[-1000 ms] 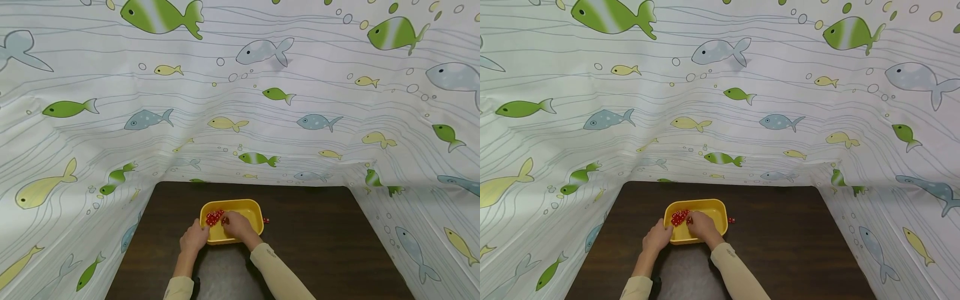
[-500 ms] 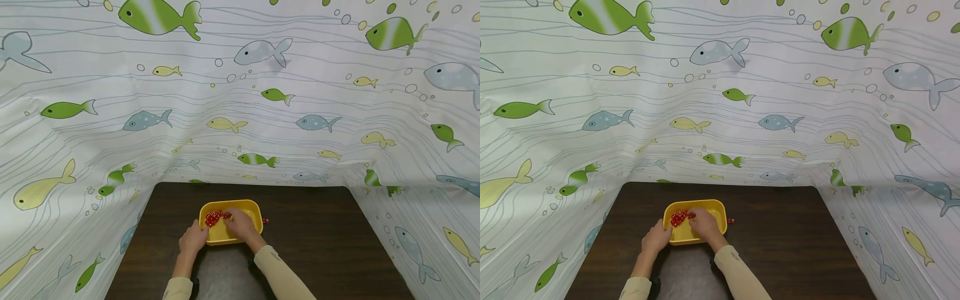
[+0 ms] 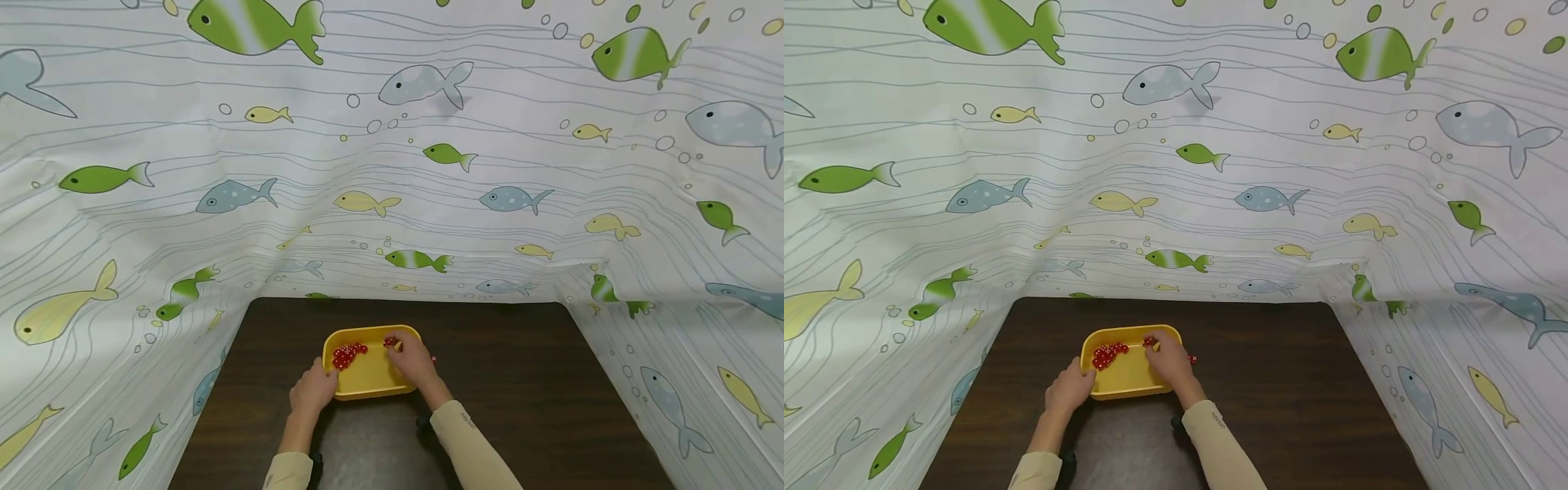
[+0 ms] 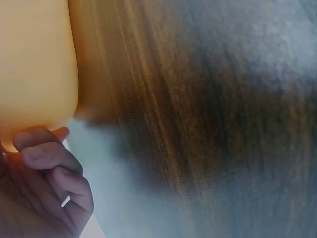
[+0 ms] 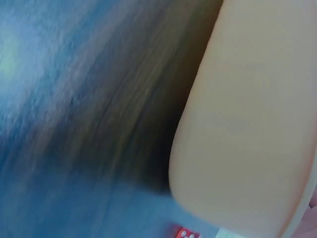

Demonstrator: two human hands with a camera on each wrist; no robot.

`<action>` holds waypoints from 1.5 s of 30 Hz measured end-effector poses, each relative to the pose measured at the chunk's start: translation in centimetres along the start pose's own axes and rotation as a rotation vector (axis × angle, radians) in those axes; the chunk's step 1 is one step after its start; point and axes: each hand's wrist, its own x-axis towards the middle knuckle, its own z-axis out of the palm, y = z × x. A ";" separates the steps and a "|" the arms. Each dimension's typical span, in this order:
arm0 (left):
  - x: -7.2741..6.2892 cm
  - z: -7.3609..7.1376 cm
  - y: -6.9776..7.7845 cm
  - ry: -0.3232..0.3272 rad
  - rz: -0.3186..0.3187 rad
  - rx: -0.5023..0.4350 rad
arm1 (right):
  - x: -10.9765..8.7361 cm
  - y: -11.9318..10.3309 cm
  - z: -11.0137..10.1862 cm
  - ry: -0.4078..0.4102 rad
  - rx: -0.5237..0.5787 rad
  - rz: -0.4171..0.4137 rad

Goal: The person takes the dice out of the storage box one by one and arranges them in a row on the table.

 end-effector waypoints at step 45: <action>0.6 0.0 -0.1 -0.027 -0.024 0.014 | -2.1 9.6 -5.5 0.214 0.188 0.102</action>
